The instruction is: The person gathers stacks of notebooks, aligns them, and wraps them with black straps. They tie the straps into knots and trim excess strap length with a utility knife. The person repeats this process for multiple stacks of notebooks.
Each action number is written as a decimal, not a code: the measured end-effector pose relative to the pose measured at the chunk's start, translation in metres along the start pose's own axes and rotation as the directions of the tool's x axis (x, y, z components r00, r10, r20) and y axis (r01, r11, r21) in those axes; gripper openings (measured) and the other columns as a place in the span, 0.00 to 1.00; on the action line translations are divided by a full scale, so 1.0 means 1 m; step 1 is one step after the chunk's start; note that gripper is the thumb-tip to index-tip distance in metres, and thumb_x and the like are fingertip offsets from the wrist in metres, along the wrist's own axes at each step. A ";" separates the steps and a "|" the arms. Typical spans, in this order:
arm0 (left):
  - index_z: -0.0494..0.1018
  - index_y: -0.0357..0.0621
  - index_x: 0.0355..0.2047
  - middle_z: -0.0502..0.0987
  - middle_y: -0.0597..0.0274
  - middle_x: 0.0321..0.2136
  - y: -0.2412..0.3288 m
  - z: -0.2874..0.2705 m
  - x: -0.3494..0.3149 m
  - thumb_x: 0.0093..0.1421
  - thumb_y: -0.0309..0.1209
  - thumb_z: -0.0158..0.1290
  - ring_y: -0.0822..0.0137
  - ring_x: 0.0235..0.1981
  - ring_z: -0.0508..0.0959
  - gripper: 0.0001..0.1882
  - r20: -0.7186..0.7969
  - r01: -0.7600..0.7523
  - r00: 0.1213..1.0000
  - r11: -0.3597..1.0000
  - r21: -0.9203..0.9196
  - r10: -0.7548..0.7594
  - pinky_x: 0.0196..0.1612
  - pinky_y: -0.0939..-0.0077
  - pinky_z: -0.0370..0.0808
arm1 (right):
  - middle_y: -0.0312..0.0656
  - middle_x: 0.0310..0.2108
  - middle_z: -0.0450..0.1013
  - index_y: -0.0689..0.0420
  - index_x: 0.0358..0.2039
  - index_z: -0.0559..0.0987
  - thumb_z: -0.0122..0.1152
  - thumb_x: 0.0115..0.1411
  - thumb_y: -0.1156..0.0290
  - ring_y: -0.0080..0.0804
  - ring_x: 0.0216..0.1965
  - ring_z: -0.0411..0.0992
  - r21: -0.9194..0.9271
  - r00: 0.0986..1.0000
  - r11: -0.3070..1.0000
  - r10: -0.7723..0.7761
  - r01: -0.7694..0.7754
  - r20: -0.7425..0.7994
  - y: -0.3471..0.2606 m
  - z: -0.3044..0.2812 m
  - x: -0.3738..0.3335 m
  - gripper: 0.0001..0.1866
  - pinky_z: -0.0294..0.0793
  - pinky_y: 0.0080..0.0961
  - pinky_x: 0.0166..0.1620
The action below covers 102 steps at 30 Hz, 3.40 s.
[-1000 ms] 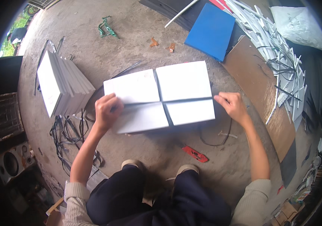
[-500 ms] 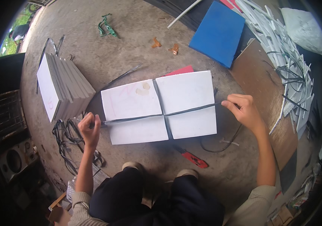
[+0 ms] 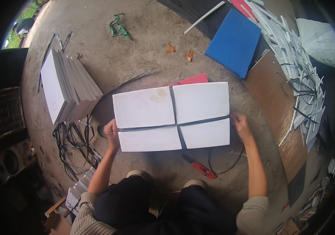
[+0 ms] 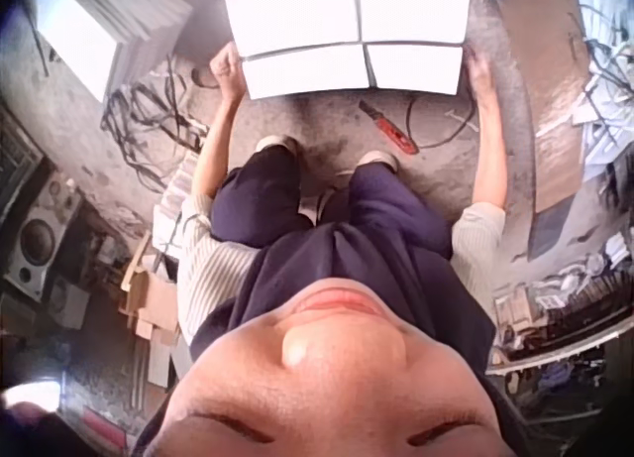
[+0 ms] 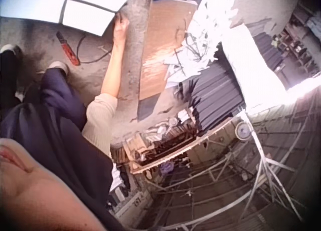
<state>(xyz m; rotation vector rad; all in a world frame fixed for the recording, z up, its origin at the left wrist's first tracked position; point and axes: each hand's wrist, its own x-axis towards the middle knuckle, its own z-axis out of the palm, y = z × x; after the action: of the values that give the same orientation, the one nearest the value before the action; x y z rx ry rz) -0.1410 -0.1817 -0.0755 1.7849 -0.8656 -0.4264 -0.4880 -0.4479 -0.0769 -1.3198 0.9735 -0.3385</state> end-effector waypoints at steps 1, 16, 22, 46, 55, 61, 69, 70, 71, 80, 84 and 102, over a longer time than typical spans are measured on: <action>0.66 0.31 0.20 0.67 0.62 0.15 -0.004 0.007 -0.008 0.62 0.32 0.37 0.75 0.18 0.66 0.19 -0.027 0.002 1.000 0.995 -0.102 -0.005 0.22 0.80 0.63 | 0.31 0.25 0.70 0.64 0.32 0.74 0.46 0.57 0.70 0.15 0.29 0.65 0.079 0.999 0.997 0.019 -0.017 -0.026 0.004 0.013 -0.001 0.11 0.64 0.14 0.32; 0.68 0.32 0.38 0.72 0.47 0.37 -0.039 0.036 -0.055 0.56 0.30 0.39 0.57 0.39 0.73 0.15 0.028 0.371 0.928 0.918 -0.142 -0.371 0.43 0.69 0.66 | 0.39 0.40 0.68 0.62 0.44 0.68 0.34 0.62 0.69 0.27 0.44 0.64 0.386 0.920 0.922 0.143 0.010 -0.366 0.055 0.074 -0.038 0.16 0.61 0.26 0.47; 0.71 0.35 0.35 0.76 0.47 0.33 0.018 0.008 -0.035 0.57 0.37 0.40 0.56 0.35 0.76 0.17 0.094 0.458 0.876 0.877 0.144 -0.473 0.39 0.68 0.69 | 0.42 0.40 0.70 0.64 0.42 0.71 0.38 0.60 0.70 0.26 0.44 0.66 0.129 0.934 0.984 0.161 -0.126 -0.318 -0.012 0.077 -0.067 0.16 0.61 0.23 0.47; 0.66 0.38 0.29 0.71 0.61 0.24 0.033 -0.033 -0.016 0.63 0.46 0.33 0.71 0.24 0.73 0.22 0.390 0.475 0.801 0.879 0.050 -0.455 0.29 0.76 0.72 | 0.25 0.16 0.55 0.52 0.24 0.67 0.48 0.55 0.46 0.11 0.14 0.50 -0.055 0.977 0.989 0.126 -0.137 -0.170 -0.082 0.065 -0.074 0.21 0.45 0.11 0.15; 0.62 0.44 0.28 0.61 0.68 0.19 0.022 -0.049 -0.051 0.63 0.42 0.36 0.79 0.18 0.61 0.15 0.411 0.524 0.820 0.811 -0.259 -0.399 0.21 0.88 0.59 | 0.24 0.17 0.53 0.50 0.23 0.64 0.52 0.53 0.45 0.11 0.18 0.52 -0.073 0.982 0.992 0.090 -0.103 -0.164 -0.041 0.030 -0.079 0.21 0.53 0.11 0.23; 0.58 0.38 0.38 0.58 0.62 0.21 0.026 -0.045 -0.073 0.50 0.41 0.50 0.69 0.24 0.60 0.22 0.471 -0.017 0.882 0.999 -0.040 0.034 0.28 0.76 0.61 | 0.59 0.56 0.48 0.71 0.55 0.49 0.60 0.36 0.35 0.43 0.60 0.45 -0.210 1.000 0.978 0.010 -0.009 0.005 0.016 0.014 -0.085 0.60 0.45 0.31 0.59; 0.45 0.33 0.51 0.66 0.48 0.32 -0.005 -0.032 -0.084 0.42 0.38 0.58 0.54 0.33 0.69 0.43 0.524 -0.378 0.792 0.926 0.019 0.313 0.39 0.67 0.67 | 0.54 0.53 0.55 0.75 0.55 0.46 0.68 0.32 0.41 0.36 0.55 0.55 -0.090 0.990 0.987 -0.136 0.133 -0.038 0.023 0.048 -0.103 0.63 0.54 0.27 0.56; 0.50 0.35 0.46 0.67 0.50 0.30 -0.007 -0.033 -0.082 0.44 0.36 0.60 0.53 0.34 0.71 0.37 0.495 -0.316 0.832 0.947 0.055 0.249 0.38 0.66 0.67 | 0.54 0.53 0.56 0.75 0.55 0.46 0.68 0.33 0.42 0.36 0.55 0.55 -0.074 0.984 0.987 -0.148 0.140 -0.103 0.023 0.052 -0.102 0.63 0.54 0.26 0.56; 0.51 0.36 0.43 0.67 0.51 0.29 -0.010 -0.031 -0.083 0.45 0.35 0.59 0.55 0.31 0.71 0.33 0.456 -0.248 0.867 0.968 0.046 0.200 0.36 0.67 0.67 | 0.55 0.53 0.56 0.75 0.55 0.46 0.68 0.34 0.43 0.35 0.55 0.55 -0.053 0.983 0.990 -0.133 0.127 -0.124 0.021 0.053 -0.100 0.62 0.54 0.26 0.56; 0.58 0.39 0.22 0.57 0.63 0.11 0.003 -0.013 -0.090 0.46 0.31 0.59 0.75 0.15 0.55 0.18 0.083 0.035 0.996 0.999 0.019 -0.036 0.18 0.79 0.57 | 0.42 0.37 0.67 0.62 0.41 0.63 0.63 0.41 0.42 0.32 0.41 0.65 -0.151 0.974 0.970 -0.206 0.191 -0.095 0.007 0.049 -0.111 0.39 0.63 0.27 0.43; 0.68 0.33 0.30 0.75 0.62 0.25 0.010 -0.017 -0.087 0.51 0.24 0.54 0.80 0.29 0.72 0.08 0.185 0.138 0.969 0.981 0.138 -0.162 0.33 0.86 0.67 | 0.53 0.38 0.66 0.64 0.44 0.62 0.69 0.37 0.55 0.47 0.41 0.66 -0.719 0.923 0.644 -0.386 0.260 -0.012 0.018 0.038 -0.122 0.38 0.65 0.34 0.43; 0.69 0.32 0.20 0.65 0.57 0.11 0.136 -0.034 0.001 0.52 0.43 0.54 0.76 0.15 0.63 0.21 0.061 0.185 0.975 0.934 0.305 -0.213 0.20 0.75 0.62 | 0.31 0.11 0.52 0.62 0.12 0.64 0.55 0.54 0.62 0.16 0.17 0.51 -0.284 0.916 0.956 -0.180 0.077 -0.357 -0.096 0.065 -0.116 0.21 0.51 0.21 0.19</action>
<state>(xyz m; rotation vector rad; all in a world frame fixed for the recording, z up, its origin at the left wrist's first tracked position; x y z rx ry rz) -0.1667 -0.1846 0.0624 2.1587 -0.8502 -0.5362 -0.4770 -0.3494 0.0534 -1.6035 1.2930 -0.6001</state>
